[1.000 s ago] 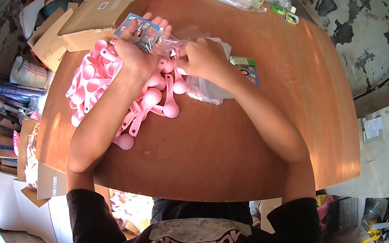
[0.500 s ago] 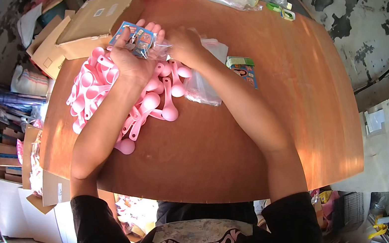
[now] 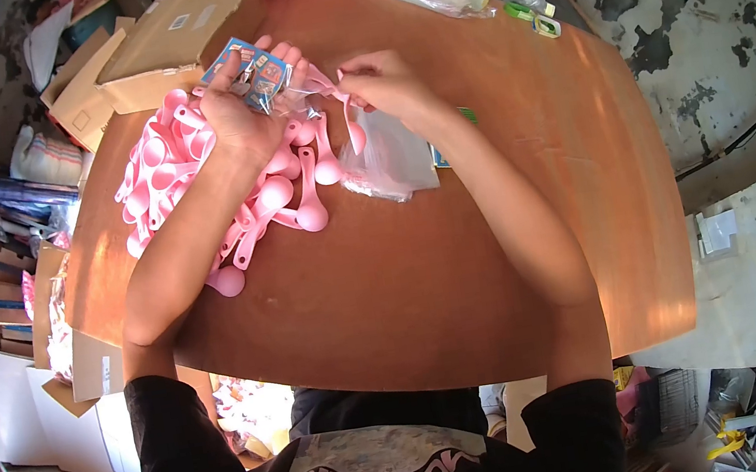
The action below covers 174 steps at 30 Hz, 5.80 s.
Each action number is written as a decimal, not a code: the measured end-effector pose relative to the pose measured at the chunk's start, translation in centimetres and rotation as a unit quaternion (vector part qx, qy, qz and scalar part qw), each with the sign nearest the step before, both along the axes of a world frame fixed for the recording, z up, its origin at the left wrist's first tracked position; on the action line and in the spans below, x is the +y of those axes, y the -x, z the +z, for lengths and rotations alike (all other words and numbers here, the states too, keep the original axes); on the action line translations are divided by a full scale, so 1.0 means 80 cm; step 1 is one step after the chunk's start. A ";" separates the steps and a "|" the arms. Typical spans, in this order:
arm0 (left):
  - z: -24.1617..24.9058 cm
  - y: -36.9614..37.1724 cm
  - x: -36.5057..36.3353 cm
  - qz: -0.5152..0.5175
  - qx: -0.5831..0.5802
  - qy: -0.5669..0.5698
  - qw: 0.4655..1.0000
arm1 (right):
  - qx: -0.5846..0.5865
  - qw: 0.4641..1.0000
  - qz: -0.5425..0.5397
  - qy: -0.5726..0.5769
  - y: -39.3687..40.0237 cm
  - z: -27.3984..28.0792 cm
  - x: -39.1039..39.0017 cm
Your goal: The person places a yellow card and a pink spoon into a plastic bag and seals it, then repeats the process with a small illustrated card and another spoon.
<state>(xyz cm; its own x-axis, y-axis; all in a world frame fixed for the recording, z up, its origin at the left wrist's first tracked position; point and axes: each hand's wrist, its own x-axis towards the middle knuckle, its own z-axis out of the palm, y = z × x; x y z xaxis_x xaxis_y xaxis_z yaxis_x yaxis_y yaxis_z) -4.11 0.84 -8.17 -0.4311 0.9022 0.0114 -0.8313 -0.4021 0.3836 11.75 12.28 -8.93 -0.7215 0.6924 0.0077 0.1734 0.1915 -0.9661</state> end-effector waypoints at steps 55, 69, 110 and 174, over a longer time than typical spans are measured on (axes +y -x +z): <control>-0.019 -0.010 0.011 -0.137 0.025 0.021 0.990 | 0.183 0.833 -0.083 -0.516 -0.061 0.013 -0.094; 0.004 -0.026 -0.004 -0.154 0.023 0.059 0.986 | 0.169 0.695 -0.019 -0.698 -0.069 0.023 -0.075; 0.064 -0.084 -0.063 -0.001 0.526 0.029 0.850 | 0.167 0.955 -0.015 -0.246 -0.080 0.127 -0.079; 0.087 -0.076 -0.081 0.030 0.598 0.011 0.801 | -0.199 0.830 -0.321 -0.410 -0.276 0.033 0.014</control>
